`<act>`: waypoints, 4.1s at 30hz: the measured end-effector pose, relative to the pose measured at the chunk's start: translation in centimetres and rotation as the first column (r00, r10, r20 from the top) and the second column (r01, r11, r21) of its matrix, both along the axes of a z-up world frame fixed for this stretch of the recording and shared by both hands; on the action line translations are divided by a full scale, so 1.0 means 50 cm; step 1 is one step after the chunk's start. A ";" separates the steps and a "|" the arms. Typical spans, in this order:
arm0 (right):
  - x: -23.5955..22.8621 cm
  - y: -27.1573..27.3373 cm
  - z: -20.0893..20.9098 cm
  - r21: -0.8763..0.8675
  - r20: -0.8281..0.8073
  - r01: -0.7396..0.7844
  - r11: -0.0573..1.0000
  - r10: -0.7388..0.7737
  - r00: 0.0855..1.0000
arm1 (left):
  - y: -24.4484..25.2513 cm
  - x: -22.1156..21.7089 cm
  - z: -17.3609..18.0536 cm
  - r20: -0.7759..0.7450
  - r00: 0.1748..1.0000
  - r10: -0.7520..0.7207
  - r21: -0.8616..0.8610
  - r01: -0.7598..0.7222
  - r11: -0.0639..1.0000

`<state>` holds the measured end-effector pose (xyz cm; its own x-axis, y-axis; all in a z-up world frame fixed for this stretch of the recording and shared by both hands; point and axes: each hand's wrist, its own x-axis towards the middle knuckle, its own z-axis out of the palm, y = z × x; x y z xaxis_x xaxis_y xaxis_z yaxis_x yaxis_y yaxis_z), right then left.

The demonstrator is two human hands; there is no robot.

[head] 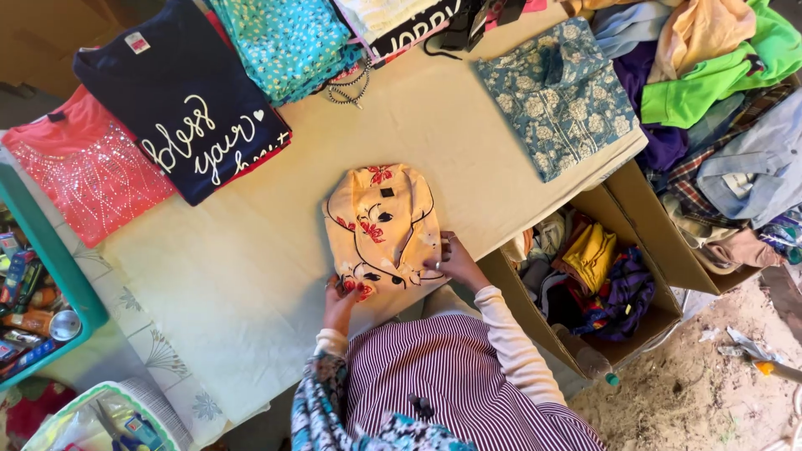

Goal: Folding various items of clothing on a table.

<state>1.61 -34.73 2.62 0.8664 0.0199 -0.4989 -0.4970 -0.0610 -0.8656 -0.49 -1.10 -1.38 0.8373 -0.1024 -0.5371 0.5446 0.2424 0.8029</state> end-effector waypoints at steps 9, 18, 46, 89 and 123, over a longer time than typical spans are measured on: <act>-0.009 -0.052 -0.084 0.052 0.059 0.133 0.990 -0.136 0.989 | -0.034 -0.004 0.003 0.197 0.979 -0.050 0.492 -0.055 0.869; 0.110 0.047 0.053 -0.087 0.232 0.312 0.946 -0.285 0.930 | -0.118 0.156 0.097 0.368 0.926 -0.078 0.597 -0.171 0.784; 0.324 -0.701 0.275 -0.162 0.447 0.139 0.977 -0.053 0.893 | -0.830 0.346 0.244 0.520 0.821 -0.235 0.062 0.238 0.969; 0.554 -0.931 0.056 -0.149 0.478 0.206 0.967 -0.112 0.871 | -1.049 0.594 0.064 0.524 0.846 -0.101 0.120 0.045 0.992; 0.301 -0.743 0.014 -0.026 0.277 0.821 0.570 -0.785 0.554 | -1.032 0.661 -0.212 0.301 0.952 0.059 -0.075 -0.038 0.996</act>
